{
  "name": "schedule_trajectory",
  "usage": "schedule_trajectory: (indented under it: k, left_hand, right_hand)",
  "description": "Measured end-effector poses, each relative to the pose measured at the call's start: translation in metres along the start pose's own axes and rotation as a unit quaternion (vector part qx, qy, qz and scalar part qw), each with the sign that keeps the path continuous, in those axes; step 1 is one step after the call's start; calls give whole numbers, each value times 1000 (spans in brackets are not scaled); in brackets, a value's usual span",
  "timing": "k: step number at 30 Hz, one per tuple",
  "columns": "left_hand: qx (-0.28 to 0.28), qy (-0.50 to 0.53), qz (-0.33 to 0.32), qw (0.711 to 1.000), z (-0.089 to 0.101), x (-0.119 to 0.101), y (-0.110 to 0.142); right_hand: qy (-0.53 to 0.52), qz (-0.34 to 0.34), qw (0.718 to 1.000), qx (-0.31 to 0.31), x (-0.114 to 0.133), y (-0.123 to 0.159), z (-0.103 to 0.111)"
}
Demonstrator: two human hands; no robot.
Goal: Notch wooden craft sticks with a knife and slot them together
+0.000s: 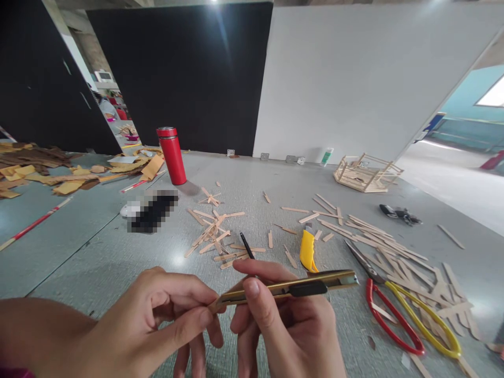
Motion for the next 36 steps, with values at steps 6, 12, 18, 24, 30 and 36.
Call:
schedule_trajectory:
  k: [6, 12, 18, 24, 30, 36]
  left_hand:
    - [-1, -4, 9, 1000, 0, 1, 0]
    - [-4, -10, 15, 1000, 0, 1, -1]
    - [-9, 16, -1, 1000, 1, 4, -5]
    - [-5, 15, -19, 1000, 2, 8, -7]
    - [-37, 17, -29, 999, 3, 7, -7]
    - [-83, -91, -16, 992, 8, 0, -6]
  right_hand:
    - [-59, -47, 997, 2, -4, 1, 0]
    - [-85, -96, 991, -31, -5, -2, -3]
    - [-137, -107, 985, 13, -9, -8, 0]
    - [-133, -149, 980, -18, -2, -4, -6]
    - [-143, -44, 989, -4, -3, -11, 9]
    - [5, 125, 992, -6, 16, -18, 22]
Point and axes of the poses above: each hand's wrist, its own y-axis away from the middle knuckle, its own z-axis out of the back of the hand, x = y × z, the point moved 1 cm from there along -y, towards the middle knuckle, and after that the axes turned 12 degrees about -y, right-handed, at the moved point
